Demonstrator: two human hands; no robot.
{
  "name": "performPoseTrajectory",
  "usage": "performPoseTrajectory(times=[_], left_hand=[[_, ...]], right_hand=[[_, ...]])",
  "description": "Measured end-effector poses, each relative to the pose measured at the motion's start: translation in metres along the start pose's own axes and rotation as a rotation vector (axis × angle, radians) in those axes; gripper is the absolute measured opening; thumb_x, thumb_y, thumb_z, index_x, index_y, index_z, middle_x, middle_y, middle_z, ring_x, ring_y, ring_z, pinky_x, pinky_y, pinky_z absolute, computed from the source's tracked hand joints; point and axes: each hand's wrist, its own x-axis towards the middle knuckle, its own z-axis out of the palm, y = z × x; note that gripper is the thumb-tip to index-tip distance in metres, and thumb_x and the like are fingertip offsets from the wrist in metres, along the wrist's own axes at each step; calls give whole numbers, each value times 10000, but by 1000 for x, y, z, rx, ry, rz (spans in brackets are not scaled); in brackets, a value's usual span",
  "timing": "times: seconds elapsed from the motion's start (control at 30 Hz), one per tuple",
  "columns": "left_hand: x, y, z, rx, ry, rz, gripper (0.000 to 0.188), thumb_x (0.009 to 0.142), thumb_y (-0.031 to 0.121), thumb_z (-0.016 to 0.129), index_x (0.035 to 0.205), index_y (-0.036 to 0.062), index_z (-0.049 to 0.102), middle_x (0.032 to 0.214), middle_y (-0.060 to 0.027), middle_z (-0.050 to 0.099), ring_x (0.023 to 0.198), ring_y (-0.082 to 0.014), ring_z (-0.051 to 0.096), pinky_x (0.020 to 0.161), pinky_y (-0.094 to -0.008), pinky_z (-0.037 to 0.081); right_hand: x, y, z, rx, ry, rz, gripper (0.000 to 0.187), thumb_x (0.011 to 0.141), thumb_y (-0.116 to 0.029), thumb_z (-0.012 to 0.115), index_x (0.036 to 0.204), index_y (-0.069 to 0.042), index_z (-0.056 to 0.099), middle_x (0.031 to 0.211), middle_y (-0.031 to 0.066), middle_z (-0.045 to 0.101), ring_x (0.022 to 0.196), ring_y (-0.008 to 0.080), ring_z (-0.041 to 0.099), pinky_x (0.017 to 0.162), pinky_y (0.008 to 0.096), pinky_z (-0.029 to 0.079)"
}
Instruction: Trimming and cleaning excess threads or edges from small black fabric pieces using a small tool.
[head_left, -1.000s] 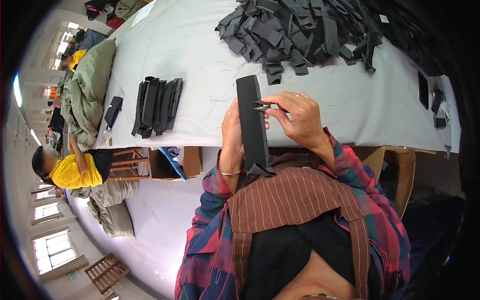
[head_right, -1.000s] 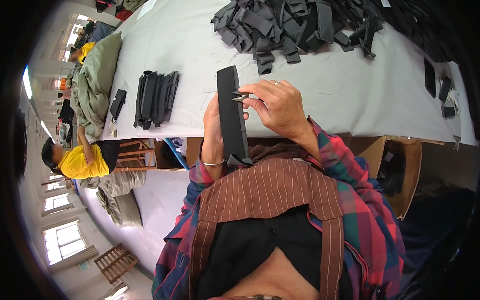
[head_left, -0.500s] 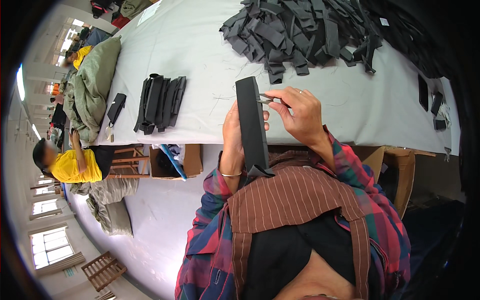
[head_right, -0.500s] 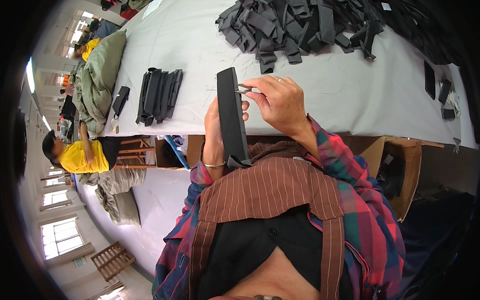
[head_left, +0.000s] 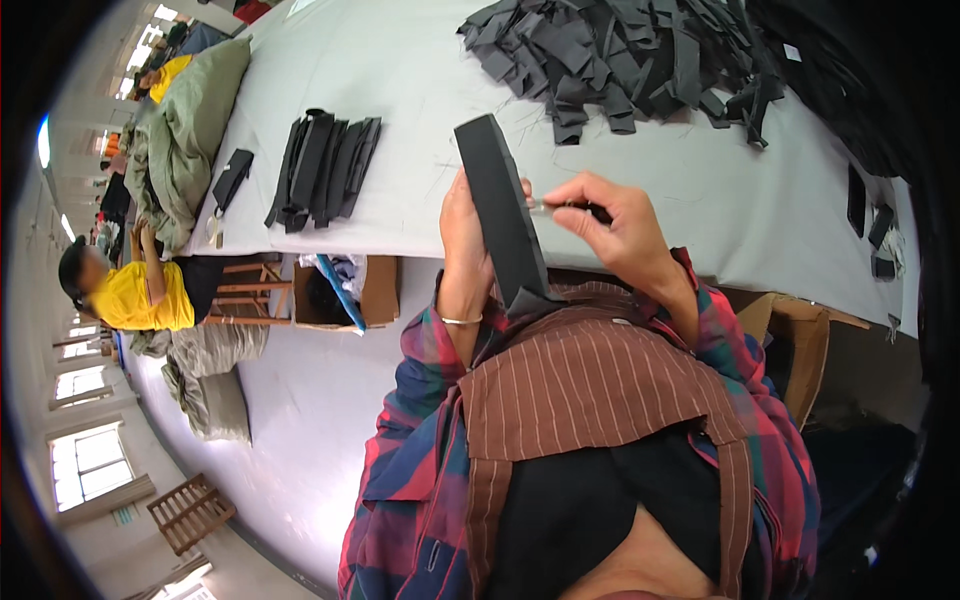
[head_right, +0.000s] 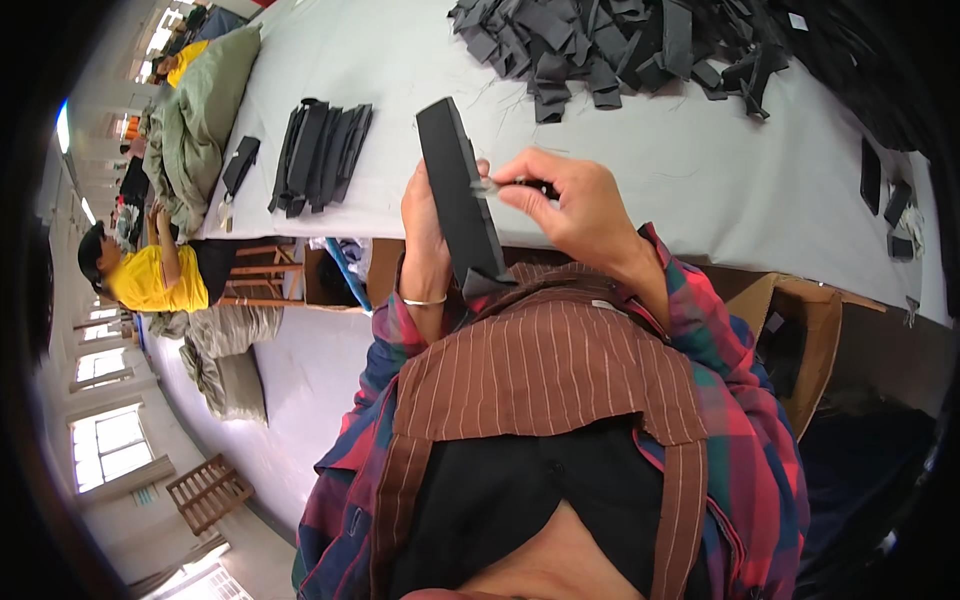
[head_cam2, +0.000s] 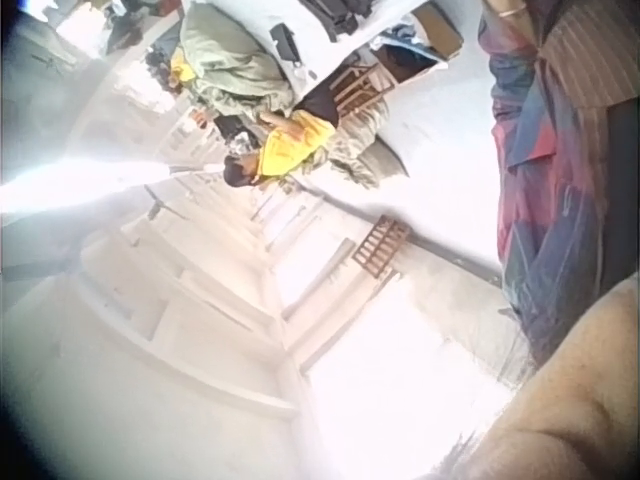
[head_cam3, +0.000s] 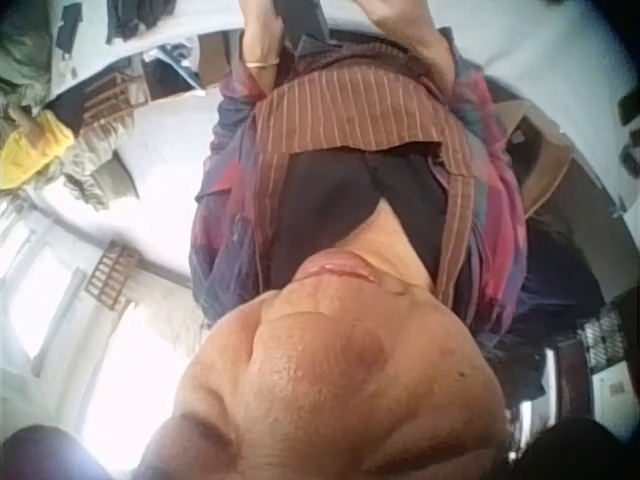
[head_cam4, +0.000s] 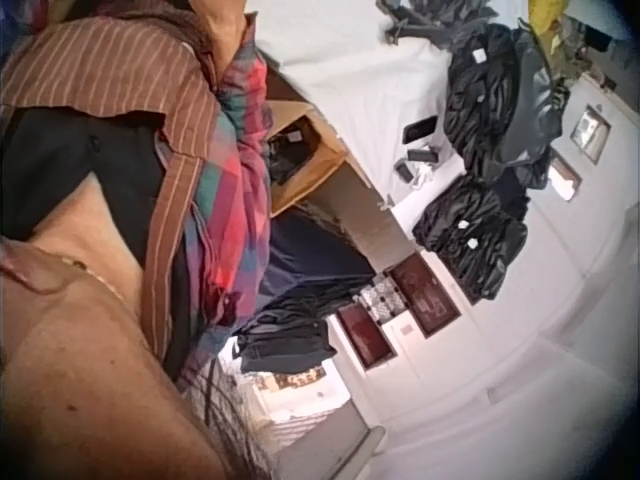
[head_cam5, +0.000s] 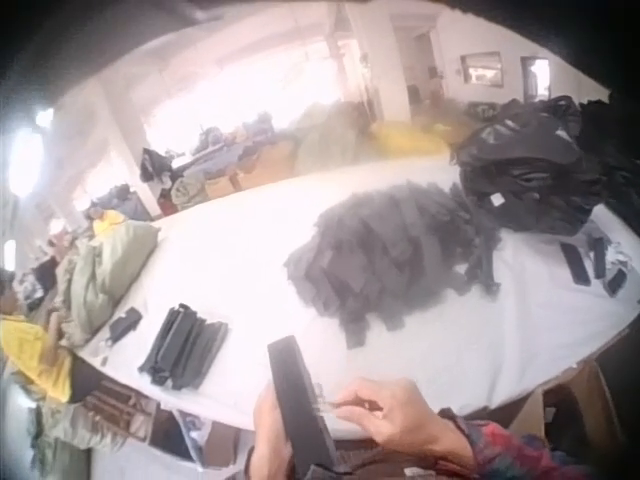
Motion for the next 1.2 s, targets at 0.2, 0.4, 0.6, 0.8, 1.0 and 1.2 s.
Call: performPoseTrajectory(times=[0.2, 0.4, 0.6, 0.8, 1.0, 1.2], left_hand=[[6, -8, -8, -128, -25, 30, 370, 1019, 305, 311, 986, 4, 523, 815, -182, 639, 676, -236, 632, 611, -327, 531], [-1, -6, -5, -141, 32, 4, 375, 1013, 307, 321, 971, 0, 532, 805, -176, 639, 677, -232, 632, 616, -327, 532], [-5, -7, -1, -153, 50, -17, 380, 1010, 308, 326, 967, -1, 543, 793, -170, 639, 666, -220, 628, 613, -314, 528], [-17, -8, 5, 16, -25, -62, 400, 1017, 333, 316, 1018, -2, 536, 783, -156, 636, 642, -210, 618, 614, -303, 529], [-36, -20, 12, 76, -160, -149, 423, 1028, 352, 286, 1088, 7, 522, 828, -150, 634, 684, -187, 624, 622, -294, 532], [-61, -20, 2, -27, -376, -329, 420, 1015, 317, 386, 1300, 10, 418, 1194, -186, 559, 875, -230, 638, 725, -324, 554]], right_hand=[[-9, -8, 14, -270, -118, -88, 145, 779, -127, 707, 892, -62, 644, 785, 76, 656, 674, 253, 624, 604, 324, 465], [-9, -7, 19, -395, -112, -244, 135, 758, -134, 722, 860, -81, 652, 769, 38, 653, 665, 224, 621, 583, 321, 412], [-6, -2, 22, -437, -86, -286, 129, 771, -152, 717, 860, -95, 643, 712, 29, 638, 617, 215, 601, 558, 316, 398], [14, 15, 8, 120, 114, 139, 202, 852, -179, 691, 1008, -57, 650, 666, -31, 543, 619, 57, 487, 558, 227, 368], [35, 33, -1, 314, -117, 350, 187, 884, -157, 656, 1010, -20, 630, 793, -51, 557, 731, 28, 475, 662, 198, 394], [41, 45, -9, 162, 53, 316, 151, 870, -142, 665, 849, 3, 628, 767, -45, 584, 725, 31, 493, 668, 199, 401]])
